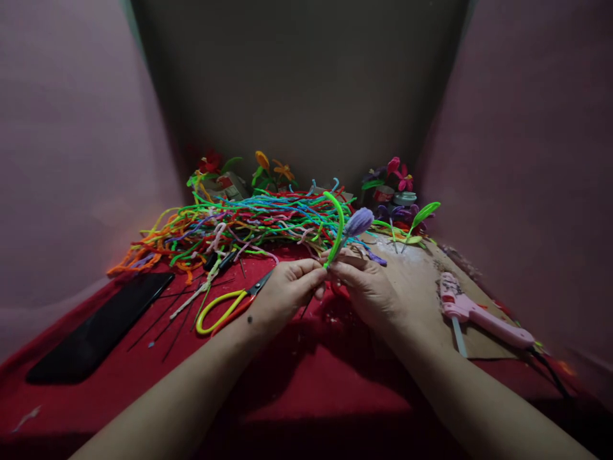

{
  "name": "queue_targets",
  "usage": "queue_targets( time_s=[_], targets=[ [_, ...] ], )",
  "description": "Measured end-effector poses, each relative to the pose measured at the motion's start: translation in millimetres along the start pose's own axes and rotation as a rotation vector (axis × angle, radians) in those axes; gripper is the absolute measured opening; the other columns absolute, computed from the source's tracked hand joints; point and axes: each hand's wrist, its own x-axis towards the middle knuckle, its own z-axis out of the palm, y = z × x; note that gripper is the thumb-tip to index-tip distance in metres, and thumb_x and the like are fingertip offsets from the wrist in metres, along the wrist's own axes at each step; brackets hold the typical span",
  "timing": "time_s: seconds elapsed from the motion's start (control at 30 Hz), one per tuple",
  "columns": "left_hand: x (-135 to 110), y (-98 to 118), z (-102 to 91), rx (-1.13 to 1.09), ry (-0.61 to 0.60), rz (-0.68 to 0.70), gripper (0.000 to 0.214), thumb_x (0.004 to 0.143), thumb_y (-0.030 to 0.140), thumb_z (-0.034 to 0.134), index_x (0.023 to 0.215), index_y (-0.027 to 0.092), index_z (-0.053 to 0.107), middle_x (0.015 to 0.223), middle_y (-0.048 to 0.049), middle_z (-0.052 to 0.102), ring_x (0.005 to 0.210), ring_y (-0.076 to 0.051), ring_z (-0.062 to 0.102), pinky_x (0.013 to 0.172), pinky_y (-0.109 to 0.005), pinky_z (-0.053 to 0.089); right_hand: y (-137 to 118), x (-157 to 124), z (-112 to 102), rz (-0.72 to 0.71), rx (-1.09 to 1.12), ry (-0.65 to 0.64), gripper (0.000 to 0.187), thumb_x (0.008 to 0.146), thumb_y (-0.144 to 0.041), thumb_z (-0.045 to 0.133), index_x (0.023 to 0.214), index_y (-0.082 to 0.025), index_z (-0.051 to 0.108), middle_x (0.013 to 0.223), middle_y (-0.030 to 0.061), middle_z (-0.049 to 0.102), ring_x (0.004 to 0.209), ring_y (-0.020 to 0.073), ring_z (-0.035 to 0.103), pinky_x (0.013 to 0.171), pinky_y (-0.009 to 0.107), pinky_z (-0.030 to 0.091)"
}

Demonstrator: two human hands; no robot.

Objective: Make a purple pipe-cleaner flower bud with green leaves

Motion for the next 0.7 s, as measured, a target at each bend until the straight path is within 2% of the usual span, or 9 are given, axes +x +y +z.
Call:
queue_targets(
  time_s=[0.07, 0.13, 0.23, 0.4, 0.53, 0.7],
  targets=[
    [-1.4, -2.3, 3.7, 0.324, 0.162, 0.197, 0.018, 0.081, 0.03, 0.052, 0.075, 0.016, 0.062, 0.062, 0.0006, 0.055, 0.054, -0.009, 0.045, 0.053, -0.021, 0.033, 1.8, 0.3, 1.7, -0.018, 0.007, 0.05, 0.005, 0.065, -0.022, 0.069, 0.07, -0.021, 0.069, 0.077, -0.0001, 0.064, 0.076, 0.0157, 0.054, 0.079, 0.033, 0.042],
    [-2.6, -6.1, 6.6, 0.533, 0.265, 0.34, 0.013, 0.081, 0.025, 0.052, 0.083, 0.018, 0.063, 0.066, -0.0002, 0.059, 0.062, -0.011, 0.051, 0.061, -0.023, 0.036, 3.1, -0.1, 3.2, -0.033, -0.016, 0.082, 0.003, 0.065, -0.022, 0.069, 0.068, -0.022, 0.069, 0.075, -0.0007, 0.063, 0.076, 0.0155, 0.054, 0.078, 0.032, 0.042],
    [-3.4, -8.0, 8.2, 0.578, 0.295, 0.342, 0.017, 0.084, 0.025, 0.048, 0.076, 0.018, 0.061, 0.059, 0.0022, 0.054, 0.055, -0.01, 0.047, 0.058, -0.022, 0.035, 4.5, -1.4, 3.6, -0.026, -0.052, 0.07, 0.002, 0.067, -0.024, 0.069, 0.067, -0.022, 0.069, 0.07, -0.0016, 0.063, 0.072, 0.0143, 0.053, 0.074, 0.03, 0.041],
    [-3.5, 1.8, 8.0, 0.284, 0.221, 0.227, 0.022, 0.084, 0.026, 0.048, 0.065, 0.015, 0.055, 0.056, 0.0046, 0.044, 0.053, -0.007, 0.039, 0.054, -0.019, 0.033, 10.1, 0.0, -1.7, 0.054, -0.015, 0.025, 0.012, 0.068, -0.026, 0.07, 0.078, -0.022, 0.072, 0.065, -0.0011, 0.063, 0.064, 0.0132, 0.051, 0.063, 0.028, 0.038],
    [-2.6, 4.7, 7.3, -0.025, 0.1, 0.088, 0.025, 0.081, 0.026, 0.054, 0.06, 0.014, 0.05, 0.055, 0.0049, 0.042, 0.05, -0.005, 0.034, 0.048, -0.018, 0.027, 14.3, 2.4, -5.7, 0.126, 0.122, -0.033, 0.015, 0.067, -0.024, 0.07, 0.081, -0.021, 0.072, 0.073, 0.0006, 0.066, 0.066, 0.0125, 0.053, 0.066, 0.028, 0.039],
    [0.2, 0.7, 4.7, -0.533, -0.127, -0.117, 0.017, 0.074, 0.028, 0.063, 0.084, 0.015, 0.06, 0.059, 0.0052, 0.043, 0.045, -0.002, 0.028, 0.044, -0.016, 0.022, 12.1, 2.4, -6.2, 0.178, 0.22, -0.156, 0.018, 0.066, -0.024, 0.07, 0.084, -0.021, 0.071, 0.079, 0.0015, 0.067, 0.073, 0.014, 0.056, 0.073, 0.031, 0.042]
  ],
)
